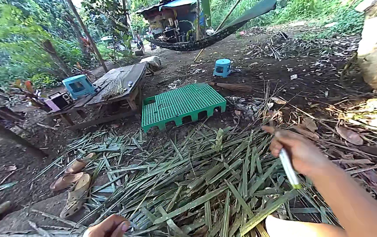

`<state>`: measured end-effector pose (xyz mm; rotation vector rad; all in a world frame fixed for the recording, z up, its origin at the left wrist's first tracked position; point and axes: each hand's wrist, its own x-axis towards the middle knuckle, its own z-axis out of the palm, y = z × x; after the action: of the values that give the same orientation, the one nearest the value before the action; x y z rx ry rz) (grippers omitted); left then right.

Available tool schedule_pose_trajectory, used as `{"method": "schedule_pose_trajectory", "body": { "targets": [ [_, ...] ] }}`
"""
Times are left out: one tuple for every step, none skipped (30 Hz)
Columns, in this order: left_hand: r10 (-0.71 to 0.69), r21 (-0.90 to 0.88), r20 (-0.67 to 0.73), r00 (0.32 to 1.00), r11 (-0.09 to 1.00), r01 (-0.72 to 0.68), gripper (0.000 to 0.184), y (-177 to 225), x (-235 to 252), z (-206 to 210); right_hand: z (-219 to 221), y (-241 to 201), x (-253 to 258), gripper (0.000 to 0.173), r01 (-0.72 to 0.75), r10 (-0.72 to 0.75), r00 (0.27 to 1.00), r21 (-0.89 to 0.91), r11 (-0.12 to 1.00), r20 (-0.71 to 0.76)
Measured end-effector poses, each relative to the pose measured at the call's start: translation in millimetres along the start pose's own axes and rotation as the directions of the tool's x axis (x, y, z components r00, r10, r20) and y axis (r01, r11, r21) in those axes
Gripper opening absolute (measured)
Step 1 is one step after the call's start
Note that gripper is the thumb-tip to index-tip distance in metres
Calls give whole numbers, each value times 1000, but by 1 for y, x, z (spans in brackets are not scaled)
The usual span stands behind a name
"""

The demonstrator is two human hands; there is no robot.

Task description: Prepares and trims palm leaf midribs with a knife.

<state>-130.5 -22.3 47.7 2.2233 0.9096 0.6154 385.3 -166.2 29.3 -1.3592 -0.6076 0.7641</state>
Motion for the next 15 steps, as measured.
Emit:
{"method": "schedule_pose_trajectory", "body": {
  "targets": [
    [26,-2,0,1000,1000,-26,21,6,4,9,18,0,-11,41,-2,4,990,-16,1000,143],
    [56,-6,4,998,998,-56,21,12,9,19,37,0,-22,43,-10,12,960,-8,1000,278],
    [84,-7,14,996,996,-84,20,19,14,28,56,1,-34,46,-31,15,917,32,999,398],
    [112,-6,25,993,994,-112,19,25,18,36,74,4,-45,49,-63,16,866,79,995,501],
    [141,-5,34,989,990,-141,19,32,22,45,91,9,-57,51,-100,10,809,121,988,588],
    [168,-3,43,985,986,-168,18,39,25,53,107,14,-68,51,-130,3,764,149,980,645],
    [196,-1,54,979,980,-197,17,46,28,61,120,19,-80,49,-142,-10,737,170,975,676],
    [219,0,67,973,976,-219,17,52,31,68,131,22,-90,43,-141,-28,732,191,971,680],
    [234,-2,87,968,972,-235,17,55,33,74,139,25,-99,36,-132,-48,751,221,966,658],
    [242,-10,119,963,970,-242,18,58,34,78,145,26,-105,29,-117,-73,785,263,958,615],
    [243,-21,155,958,970,-242,20,59,35,80,148,27,-108,27,-83,-106,824,303,949,557],
    [236,-32,198,951,972,-235,22,57,35,81,147,26,-106,26,-31,-150,862,346,938,484],
    [226,-40,243,943,974,-223,23,54,35,80,144,23,-101,26,31,-199,894,388,921,400],
    [214,-40,285,934,977,-211,24,50,36,77,138,18,-92,27,91,-243,918,429,899,314],
    [195,-30,326,925,980,-196,25,45,37,73,129,12,-82,29,149,-279,931,456,877,233]
  ]
}}
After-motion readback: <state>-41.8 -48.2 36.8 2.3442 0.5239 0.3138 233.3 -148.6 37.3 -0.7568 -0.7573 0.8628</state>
